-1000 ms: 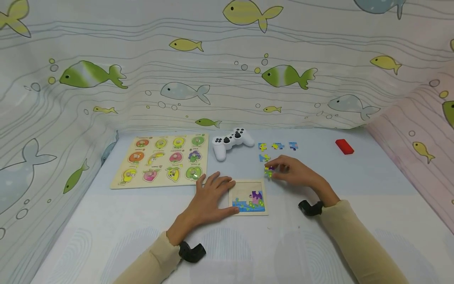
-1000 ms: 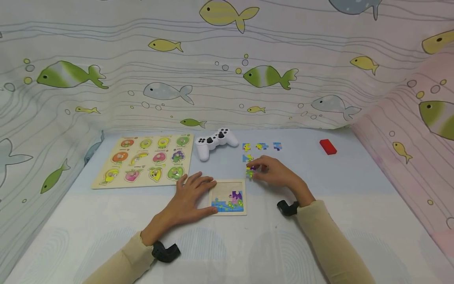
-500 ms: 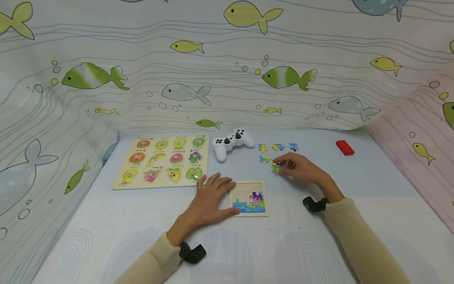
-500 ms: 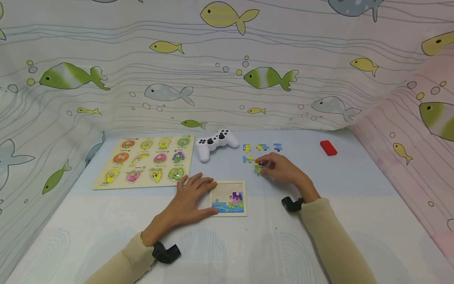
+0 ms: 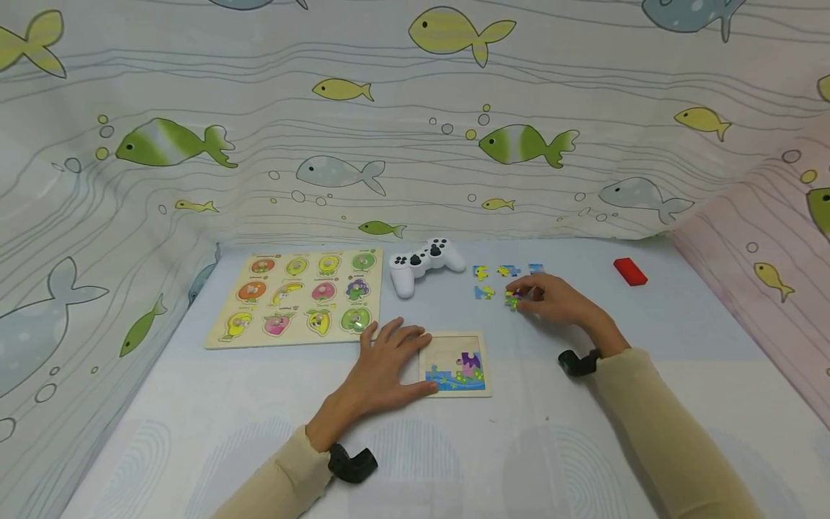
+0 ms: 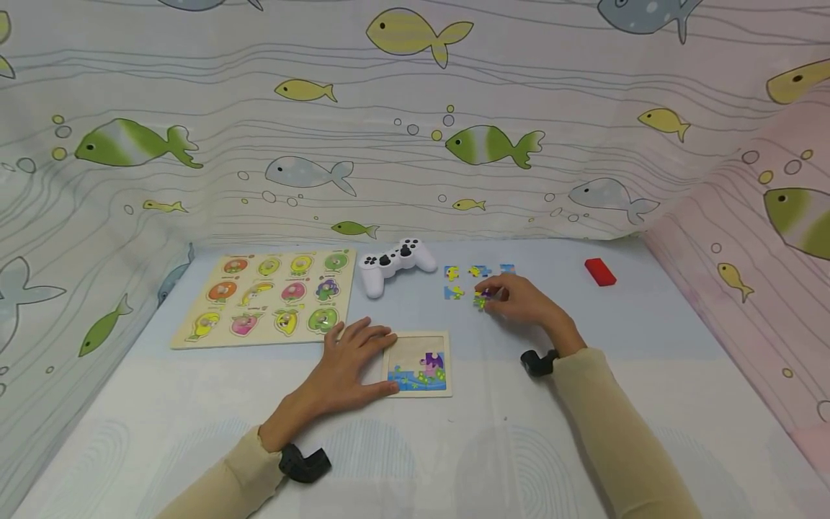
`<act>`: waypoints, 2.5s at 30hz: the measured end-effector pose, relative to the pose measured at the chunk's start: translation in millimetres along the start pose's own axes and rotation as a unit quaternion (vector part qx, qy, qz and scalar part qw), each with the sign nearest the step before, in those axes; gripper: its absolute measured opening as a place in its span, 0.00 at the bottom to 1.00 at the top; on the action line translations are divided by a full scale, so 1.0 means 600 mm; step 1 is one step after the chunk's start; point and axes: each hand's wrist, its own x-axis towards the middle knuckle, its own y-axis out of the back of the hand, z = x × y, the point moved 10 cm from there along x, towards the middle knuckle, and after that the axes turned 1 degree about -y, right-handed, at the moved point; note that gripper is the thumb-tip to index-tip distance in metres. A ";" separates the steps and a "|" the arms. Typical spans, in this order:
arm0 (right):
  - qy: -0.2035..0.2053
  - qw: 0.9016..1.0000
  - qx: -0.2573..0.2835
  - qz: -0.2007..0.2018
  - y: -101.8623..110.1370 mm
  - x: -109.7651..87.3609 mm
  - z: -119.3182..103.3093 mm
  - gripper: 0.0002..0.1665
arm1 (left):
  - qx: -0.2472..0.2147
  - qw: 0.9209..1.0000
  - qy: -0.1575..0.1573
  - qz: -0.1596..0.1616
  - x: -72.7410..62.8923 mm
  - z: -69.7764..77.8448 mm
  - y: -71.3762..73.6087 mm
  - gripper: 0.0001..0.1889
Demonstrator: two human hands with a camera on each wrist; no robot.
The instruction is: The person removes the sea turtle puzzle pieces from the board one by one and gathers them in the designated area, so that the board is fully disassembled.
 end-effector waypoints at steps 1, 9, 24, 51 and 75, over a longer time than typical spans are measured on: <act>-0.002 1.000 -0.004 -0.001 0.000 0.002 0.001 0.23 | 0.001 1.000 0.000 0.000 0.000 0.000 0.000 0.40; 0.012 0.999 -0.029 -0.005 0.002 0.019 0.002 0.21 | 0.003 1.000 0.005 -0.008 0.000 -0.002 -0.003 0.40; 0.025 0.998 -0.052 -0.041 -0.001 0.040 -0.012 0.19 | 0.007 1.000 0.011 -0.022 0.001 -0.005 -0.006 0.41; -0.020 1.000 -0.020 -0.008 0.012 0.041 0.011 0.24 | 0.009 1.000 0.006 -0.018 0.002 -0.004 -0.005 0.41; 0.127 0.987 0.025 -0.097 -0.091 -0.020 -0.130 0.18 | 0.011 1.000 0.005 -0.012 0.004 -0.005 -0.005 0.41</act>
